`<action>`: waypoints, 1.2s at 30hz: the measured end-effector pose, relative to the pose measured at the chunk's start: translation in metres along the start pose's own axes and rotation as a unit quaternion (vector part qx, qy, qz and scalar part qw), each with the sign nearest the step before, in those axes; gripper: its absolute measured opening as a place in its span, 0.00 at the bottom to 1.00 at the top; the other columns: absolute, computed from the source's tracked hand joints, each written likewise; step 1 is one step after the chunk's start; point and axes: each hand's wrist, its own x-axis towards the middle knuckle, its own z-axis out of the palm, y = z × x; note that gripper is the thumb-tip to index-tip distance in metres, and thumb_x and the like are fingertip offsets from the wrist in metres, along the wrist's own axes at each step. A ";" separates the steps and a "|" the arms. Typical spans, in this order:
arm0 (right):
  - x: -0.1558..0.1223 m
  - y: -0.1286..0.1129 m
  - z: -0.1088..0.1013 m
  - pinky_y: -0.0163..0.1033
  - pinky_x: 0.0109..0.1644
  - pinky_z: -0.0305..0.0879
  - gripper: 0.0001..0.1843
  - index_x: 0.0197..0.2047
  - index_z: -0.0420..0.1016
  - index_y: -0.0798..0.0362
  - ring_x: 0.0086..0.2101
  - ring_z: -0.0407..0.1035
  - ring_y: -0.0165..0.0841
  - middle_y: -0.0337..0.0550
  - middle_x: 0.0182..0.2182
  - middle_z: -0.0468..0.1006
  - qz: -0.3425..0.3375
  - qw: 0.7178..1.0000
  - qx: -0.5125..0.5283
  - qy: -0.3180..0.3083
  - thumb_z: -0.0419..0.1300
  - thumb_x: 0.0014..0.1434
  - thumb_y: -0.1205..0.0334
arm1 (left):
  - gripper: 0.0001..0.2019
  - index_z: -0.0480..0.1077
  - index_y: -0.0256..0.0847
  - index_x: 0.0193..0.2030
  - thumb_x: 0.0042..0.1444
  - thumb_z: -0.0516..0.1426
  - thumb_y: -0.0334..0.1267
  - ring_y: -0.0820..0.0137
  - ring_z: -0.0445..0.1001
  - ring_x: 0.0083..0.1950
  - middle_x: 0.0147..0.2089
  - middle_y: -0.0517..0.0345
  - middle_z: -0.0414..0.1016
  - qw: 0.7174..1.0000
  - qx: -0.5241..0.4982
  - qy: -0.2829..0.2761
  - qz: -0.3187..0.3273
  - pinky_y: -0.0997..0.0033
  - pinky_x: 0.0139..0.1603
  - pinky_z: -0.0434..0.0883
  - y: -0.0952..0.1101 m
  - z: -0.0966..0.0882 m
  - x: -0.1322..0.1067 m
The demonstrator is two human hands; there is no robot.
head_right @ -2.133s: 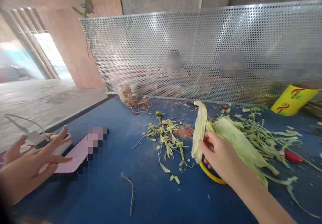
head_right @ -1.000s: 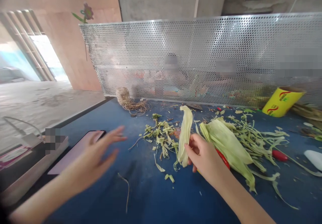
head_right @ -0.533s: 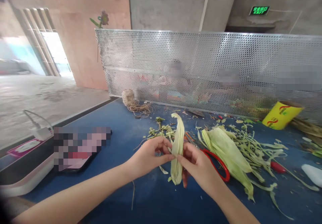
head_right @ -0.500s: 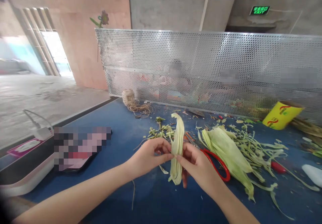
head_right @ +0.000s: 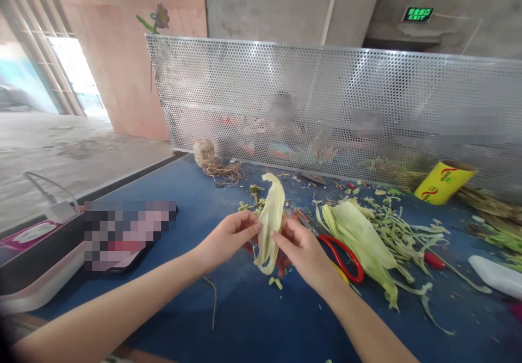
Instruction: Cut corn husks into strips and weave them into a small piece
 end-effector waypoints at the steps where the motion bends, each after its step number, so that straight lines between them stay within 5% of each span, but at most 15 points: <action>1: 0.001 -0.001 0.000 0.32 0.21 0.65 0.15 0.41 0.63 0.51 0.22 0.67 0.29 0.38 0.28 0.73 0.001 1.000 0.000 -0.001 0.54 0.54 0.51 | 0.10 0.61 0.38 0.28 0.51 0.54 0.43 0.72 0.69 0.28 0.25 0.61 0.67 1.000 -0.005 0.006 -0.002 0.73 0.26 0.68 0.000 -0.002 -0.001; 7: 0.006 -0.008 0.002 0.31 0.20 0.64 0.13 0.35 0.64 0.52 0.22 0.66 0.28 0.36 0.25 0.71 0.006 1.000 0.005 0.021 0.55 0.52 0.51 | 0.11 0.61 0.38 0.28 0.49 0.56 0.44 0.73 0.68 0.30 0.25 0.62 0.65 0.998 -0.050 0.040 -0.006 0.73 0.28 0.69 0.002 -0.008 -0.002; 15: 0.007 0.002 0.002 0.31 0.22 0.65 0.14 0.31 0.62 0.52 0.21 0.66 0.27 0.34 0.23 0.69 0.007 1.000 0.023 0.018 0.55 0.52 0.49 | 0.16 0.61 0.37 0.28 0.46 0.58 0.47 0.77 0.66 0.25 0.24 0.63 0.64 0.985 -0.157 0.014 -0.066 0.77 0.25 0.64 -0.002 -0.006 -0.004; 21: 0.003 0.007 -0.002 0.33 0.28 0.68 0.12 0.29 0.60 0.52 0.26 0.69 0.28 0.33 0.24 0.69 0.006 1.000 0.027 0.009 0.54 0.55 0.51 | 0.15 0.61 0.37 0.28 0.46 0.59 0.47 0.81 0.63 0.24 0.24 0.66 0.62 0.984 -0.154 0.030 -0.082 0.79 0.28 0.64 -0.001 -0.006 -0.004; 27: -0.001 0.005 0.001 0.36 0.30 0.70 0.11 0.29 0.60 0.52 0.32 0.71 0.33 0.35 0.25 0.69 0.026 0.999 0.017 0.017 0.56 0.53 0.53 | 0.15 0.63 0.36 0.30 0.48 0.56 0.48 0.77 0.65 0.23 0.24 0.62 0.67 0.992 -0.094 -0.011 -0.088 0.79 0.21 0.58 -0.010 0.002 -0.004; 31: -0.002 0.005 0.003 0.38 0.31 0.70 0.14 0.26 0.60 0.52 0.33 0.71 0.36 0.37 0.25 0.70 0.021 0.999 0.041 0.018 0.58 0.51 0.52 | 0.11 0.64 0.37 0.37 0.51 0.54 0.43 0.73 0.67 0.30 0.30 0.57 0.69 0.997 0.071 0.018 0.018 0.75 0.27 0.64 -0.003 -0.006 -0.006; 33: -0.002 0.006 0.002 0.38 0.31 0.70 0.14 0.26 0.60 0.52 0.32 0.71 0.35 0.39 0.25 0.71 0.021 0.998 0.050 0.025 0.58 0.50 0.52 | 0.14 0.64 0.40 0.45 0.51 0.55 0.38 0.69 0.68 0.37 0.37 0.54 0.68 0.972 0.185 0.072 0.126 0.70 0.35 0.67 0.016 -0.015 -0.019; 36: -0.002 0.007 0.001 0.37 0.32 0.69 0.13 0.27 0.61 0.53 0.32 0.71 0.34 0.41 0.28 0.73 0.018 0.998 0.052 0.029 0.58 0.51 0.53 | 0.12 0.64 0.46 0.48 0.56 0.51 0.35 0.69 0.67 0.42 0.40 0.55 0.69 0.914 0.284 0.082 0.279 0.66 0.44 0.66 0.050 -0.027 -0.058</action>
